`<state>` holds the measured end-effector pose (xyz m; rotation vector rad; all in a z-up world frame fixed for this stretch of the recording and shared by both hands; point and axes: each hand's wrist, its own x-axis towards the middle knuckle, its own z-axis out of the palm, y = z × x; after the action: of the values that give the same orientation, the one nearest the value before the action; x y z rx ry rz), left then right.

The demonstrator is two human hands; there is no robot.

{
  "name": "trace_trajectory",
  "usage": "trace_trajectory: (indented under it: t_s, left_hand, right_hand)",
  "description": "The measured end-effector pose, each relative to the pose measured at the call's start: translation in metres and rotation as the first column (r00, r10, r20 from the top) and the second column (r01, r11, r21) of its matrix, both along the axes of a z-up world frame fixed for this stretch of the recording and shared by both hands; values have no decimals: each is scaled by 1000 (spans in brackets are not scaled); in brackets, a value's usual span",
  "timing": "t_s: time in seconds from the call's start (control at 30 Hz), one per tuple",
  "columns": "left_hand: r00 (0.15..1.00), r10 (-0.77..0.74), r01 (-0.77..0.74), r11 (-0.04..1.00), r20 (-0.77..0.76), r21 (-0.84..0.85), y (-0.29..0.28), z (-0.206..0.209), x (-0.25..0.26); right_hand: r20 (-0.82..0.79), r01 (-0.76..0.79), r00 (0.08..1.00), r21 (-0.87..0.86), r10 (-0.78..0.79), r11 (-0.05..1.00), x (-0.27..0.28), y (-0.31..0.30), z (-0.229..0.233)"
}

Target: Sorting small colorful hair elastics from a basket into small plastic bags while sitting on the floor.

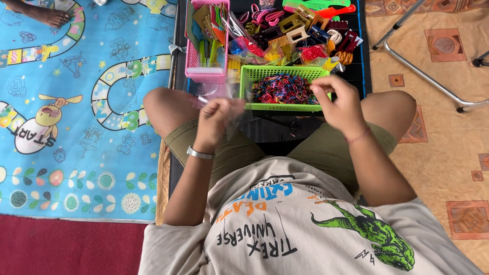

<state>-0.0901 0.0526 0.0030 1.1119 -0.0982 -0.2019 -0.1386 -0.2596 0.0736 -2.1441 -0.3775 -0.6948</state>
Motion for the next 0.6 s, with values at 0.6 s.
trace_trajectory:
  t_s: [0.6]
  left_hand:
    - [999, 41, -51, 860, -31, -507, -77, -71, 87]
  right_hand:
    - [-675, -441, 736, -540, -56, 717, 115, 0, -59]
